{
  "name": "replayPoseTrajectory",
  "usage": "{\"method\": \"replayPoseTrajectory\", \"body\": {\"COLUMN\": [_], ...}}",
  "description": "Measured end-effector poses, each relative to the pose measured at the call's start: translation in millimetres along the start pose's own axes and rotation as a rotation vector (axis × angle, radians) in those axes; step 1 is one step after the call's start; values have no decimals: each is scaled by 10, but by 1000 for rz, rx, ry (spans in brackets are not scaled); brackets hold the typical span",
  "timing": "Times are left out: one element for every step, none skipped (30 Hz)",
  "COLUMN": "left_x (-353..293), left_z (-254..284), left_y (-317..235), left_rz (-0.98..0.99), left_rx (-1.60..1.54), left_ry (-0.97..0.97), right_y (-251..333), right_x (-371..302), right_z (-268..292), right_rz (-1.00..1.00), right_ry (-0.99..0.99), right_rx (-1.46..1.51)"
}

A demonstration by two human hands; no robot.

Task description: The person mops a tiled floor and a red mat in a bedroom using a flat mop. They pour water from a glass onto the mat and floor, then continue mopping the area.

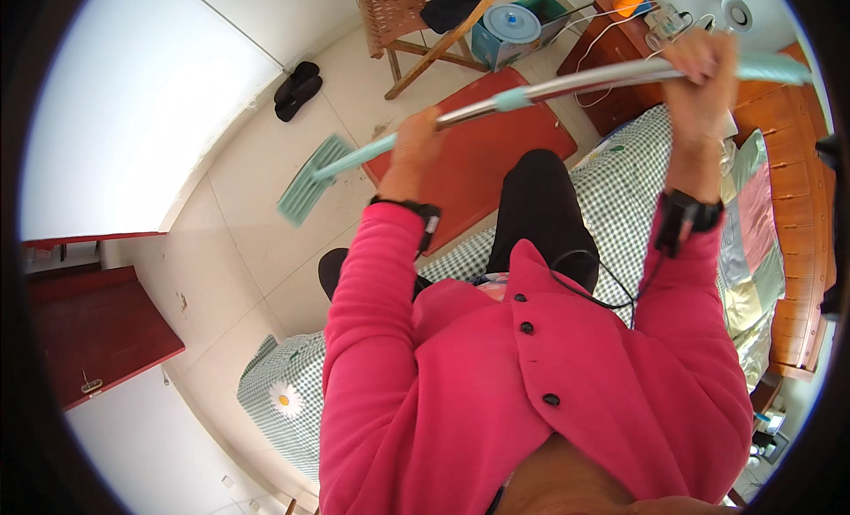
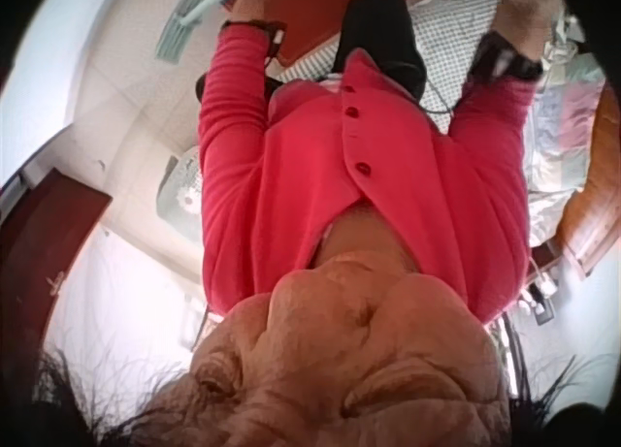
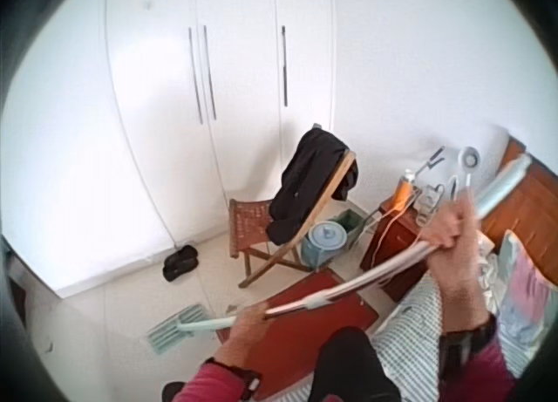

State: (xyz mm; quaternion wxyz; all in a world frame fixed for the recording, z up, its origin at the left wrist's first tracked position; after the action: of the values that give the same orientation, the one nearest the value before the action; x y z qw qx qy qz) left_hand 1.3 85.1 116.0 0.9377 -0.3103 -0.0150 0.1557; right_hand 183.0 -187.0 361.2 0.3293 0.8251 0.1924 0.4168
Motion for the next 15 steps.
{"method": "replayPoseTrajectory", "body": {"left_x": [123,242,348,455,520,611,684,734,764,800,818,835,833,828,845], "left_z": [-103,-216,-340,-494,-625,-773,-920,-1056,-1181,-1291,-1382,-1463,-1520,-1555,-1584], "left_y": [-228,-469,-702,-918,-1104,-1264,-1408,-1514,-1587,-1622,-1617,-1601,-1556,-1498,-1457], "left_rz": [-29,-92,-182,-150,-251,-260,-259,-243,-250,-246,-252,-259,-251,-246,-222], "left_rx": [-20,-39,-73,-125,-103,-152,-170,-204,-209,-230,-217,-216,-215,-222,-217], "left_ry": [29,14,3,44,30,97,140,165,184,216,261,312,310,307,351], "right_y": [262,512,756,960,1141,1282,1395,1484,1535,1555,1546,1485,1404,1327,1255], "right_x": [-67,-138,-217,-293,-346,-407,-484,-558,-627,-696,-758,-801,-849,-870,-871], "right_z": [49,97,127,168,209,264,349,429,525,623,723,821,911,974,1045], "right_rz": [42,56,60,46,18,-10,0,15,16,18,49,27,30,22,26], "right_ry": [-35,-68,-37,-42,22,83,25,13,-40,-96,-163,-166,-178,-109,-96], "right_rx": [-59,-49,-103,-119,-131,-162,-133,-122,-186,-252,-353,-310,-302,-313,-270]}}
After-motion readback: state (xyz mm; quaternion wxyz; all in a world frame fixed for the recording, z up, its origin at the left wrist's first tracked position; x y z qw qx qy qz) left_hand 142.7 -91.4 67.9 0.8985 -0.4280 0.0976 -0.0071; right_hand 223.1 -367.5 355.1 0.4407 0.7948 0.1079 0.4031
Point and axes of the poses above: each hand's wrist, its own x-axis towards the middle knuckle, its own z-axis out of the back of the hand, y = z × x, the point moved 2 cm from there along x, towards the middle knuckle, and after that the axes turned 14 degrees about y, right-handed, at the moved point
